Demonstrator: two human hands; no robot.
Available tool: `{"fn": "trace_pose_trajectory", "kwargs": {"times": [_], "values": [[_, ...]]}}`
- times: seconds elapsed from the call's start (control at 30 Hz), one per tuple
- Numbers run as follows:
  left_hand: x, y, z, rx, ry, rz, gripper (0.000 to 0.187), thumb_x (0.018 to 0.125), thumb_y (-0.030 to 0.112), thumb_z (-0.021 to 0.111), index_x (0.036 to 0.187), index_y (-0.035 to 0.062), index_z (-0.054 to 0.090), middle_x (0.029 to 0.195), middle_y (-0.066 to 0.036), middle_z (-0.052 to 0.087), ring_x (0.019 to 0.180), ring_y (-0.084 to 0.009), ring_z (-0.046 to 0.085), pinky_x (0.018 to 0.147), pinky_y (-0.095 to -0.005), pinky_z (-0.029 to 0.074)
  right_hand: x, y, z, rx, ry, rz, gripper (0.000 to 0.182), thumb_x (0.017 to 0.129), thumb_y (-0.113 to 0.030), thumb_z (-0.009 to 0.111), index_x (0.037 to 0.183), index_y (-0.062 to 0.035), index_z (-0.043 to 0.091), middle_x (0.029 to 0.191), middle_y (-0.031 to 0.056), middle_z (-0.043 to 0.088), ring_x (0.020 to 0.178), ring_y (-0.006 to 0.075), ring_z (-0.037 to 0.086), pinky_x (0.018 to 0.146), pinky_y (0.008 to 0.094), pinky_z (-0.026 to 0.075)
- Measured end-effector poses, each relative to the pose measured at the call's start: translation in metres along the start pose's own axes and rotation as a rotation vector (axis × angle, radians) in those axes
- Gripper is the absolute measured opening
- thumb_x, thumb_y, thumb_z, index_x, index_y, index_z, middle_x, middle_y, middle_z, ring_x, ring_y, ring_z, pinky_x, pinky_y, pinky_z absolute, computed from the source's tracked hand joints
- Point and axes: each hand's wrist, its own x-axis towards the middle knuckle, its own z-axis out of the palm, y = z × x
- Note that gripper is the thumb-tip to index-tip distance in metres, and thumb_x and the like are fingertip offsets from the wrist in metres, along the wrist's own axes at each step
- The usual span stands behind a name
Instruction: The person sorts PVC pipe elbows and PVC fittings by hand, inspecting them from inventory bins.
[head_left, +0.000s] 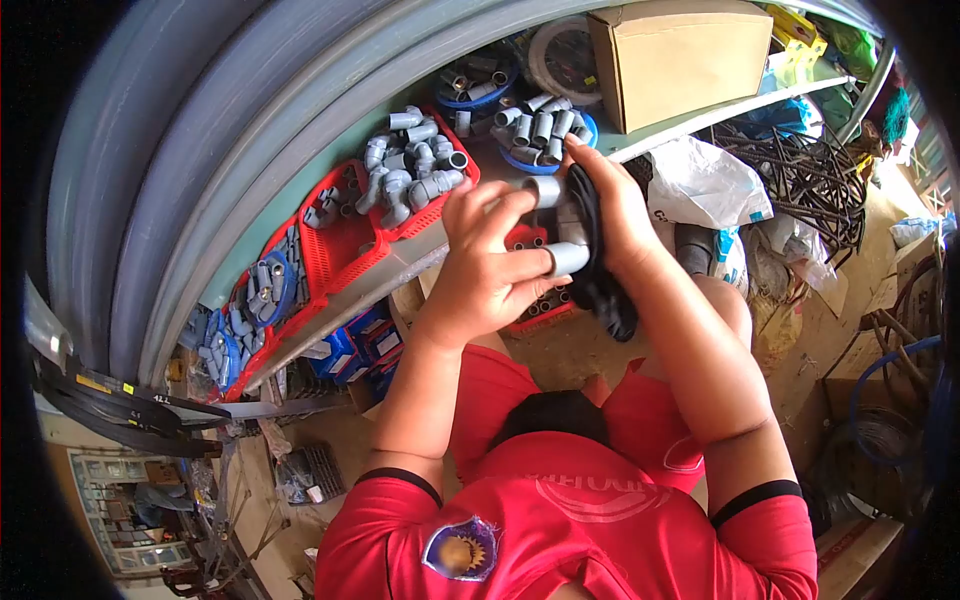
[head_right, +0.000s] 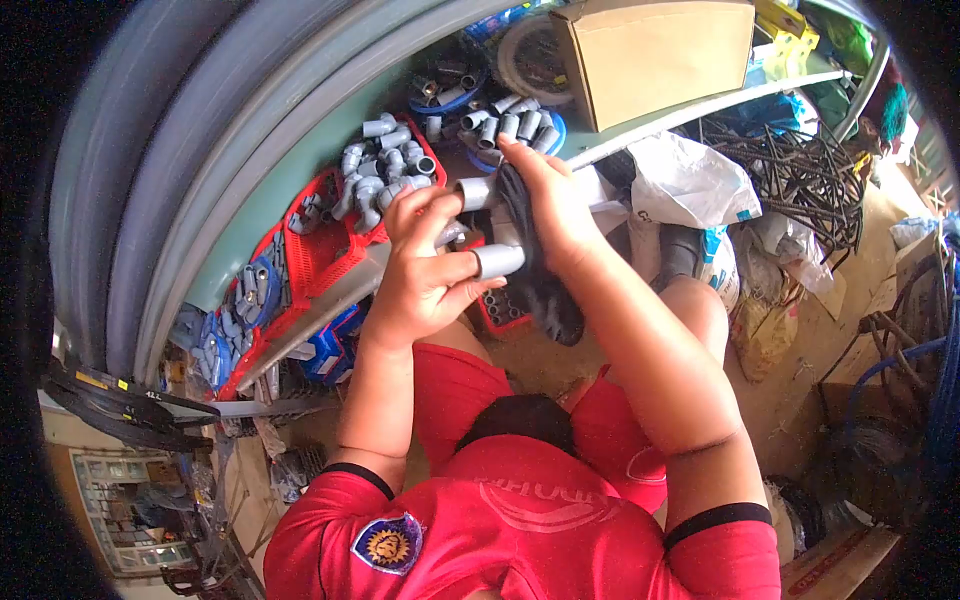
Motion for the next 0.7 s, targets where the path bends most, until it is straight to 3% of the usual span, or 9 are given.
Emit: {"fn": "trace_pose_trajectory", "kwargs": {"times": [0.07,0.1,0.2,0.23,0.33,0.47,0.57,0.63,0.7], "values": [[-0.003,-0.005,0.000,0.005,0.026,-0.033,0.020,0.066,0.028,0.084,0.083,0.0179,0.077,0.130,-0.008,0.059,0.115,-0.0322,0.050,0.102,-0.0486,0.032,0.002,0.007,0.002,0.340,-0.075,0.028,0.041,0.096,-0.048,0.058,0.108,-0.0090,0.063,0.099,0.0084,0.066,0.085,0.0186,0.064,0.072,0.0345,0.052],[-0.006,-0.006,0.004,-0.020,0.074,-0.075,0.020,0.066,0.028,0.084,0.083,0.0184,0.077,0.127,-0.008,0.060,0.117,-0.0327,0.049,0.103,-0.0483,0.031,-0.005,0.002,0.009,0.429,-0.152,-0.048,0.049,0.094,-0.046,0.061,0.124,-0.0077,0.059,0.111,0.0107,0.064,0.099,0.0230,0.064,0.087,0.0356,0.051],[-0.010,-0.012,0.010,0.056,0.007,-0.136,0.017,0.068,0.031,0.083,0.080,0.0202,0.076,0.125,-0.007,0.059,0.123,-0.0340,0.044,0.106,-0.0527,0.027,-0.008,0.007,0.007,-0.537,-0.356,-0.712,0.071,0.083,-0.037,0.077,0.141,-0.0039,0.052,0.134,0.0121,0.055,0.126,0.0200,0.050,0.104,0.0357,0.041],[-0.009,-0.011,0.010,0.061,-0.020,-0.115,0.017,0.068,0.031,0.082,0.080,0.0204,0.075,0.125,-0.007,0.059,0.124,-0.0341,0.044,0.106,-0.0544,0.026,-0.011,0.001,0.009,-0.805,-0.315,-0.852,0.058,0.084,-0.028,0.079,0.132,-0.0031,0.059,0.125,0.0110,0.060,0.117,0.0161,0.055,0.100,0.0334,0.045],[-0.002,0.004,0.004,0.098,-0.159,-0.066,0.015,0.070,0.032,0.081,0.080,0.0222,0.074,0.125,-0.006,0.058,0.127,-0.0346,0.041,0.108,-0.0617,0.021,0.000,0.003,0.006,-0.427,-0.153,-0.406,0.033,0.090,-0.034,0.073,0.091,-0.0011,0.072,0.078,0.0027,0.069,0.080,0.0113,0.062,0.080,0.0288,0.050],[-0.001,0.008,0.011,-0.005,-0.111,-0.002,0.015,0.069,0.030,0.081,0.079,0.0225,0.074,0.127,-0.004,0.056,0.128,-0.0342,0.041,0.108,-0.0635,0.020,0.025,0.001,-0.019,-0.342,0.011,-0.315,0.060,0.097,-0.058,0.051,0.074,-0.0054,0.066,0.074,0.0033,0.064,0.073,0.0124,0.058,0.068,0.0252,0.043],[0.003,0.004,0.012,-0.054,0.156,-0.015,0.025,0.074,0.036,0.081,0.083,0.0131,0.076,0.128,-0.013,0.057,0.120,-0.0360,0.049,0.103,-0.0516,0.033,0.018,-0.003,-0.017,0.532,-0.150,-0.090,0.058,0.098,-0.061,0.046,0.109,-0.0070,0.064,0.097,0.0139,0.069,0.090,0.0247,0.066,0.082,0.0368,0.054],[0.002,-0.002,0.021,0.193,0.298,-0.144,0.028,0.077,0.028,0.081,0.095,0.0072,0.073,0.125,-0.019,0.055,0.112,-0.0383,0.049,0.099,-0.0530,0.035,-0.003,-0.013,0.000,0.383,-0.279,-0.194,0.070,0.097,-0.061,0.048,0.142,-0.0071,0.048,0.116,0.0164,0.066,0.104,0.0283,0.064,0.093,0.0415,0.052],[0.003,-0.007,0.033,0.234,0.271,-0.274,0.023,0.079,0.019,0.075,0.098,0.0088,0.068,0.131,-0.023,0.047,0.121,-0.0419,0.042,0.102,-0.0565,0.028,-0.011,0.000,0.008,0.001,-0.305,-0.397,0.070,0.089,-0.047,0.065,0.142,-0.0050,0.047,0.119,0.0135,0.064,0.110,0.0234,0.060,0.098,0.0370,0.047]]}}
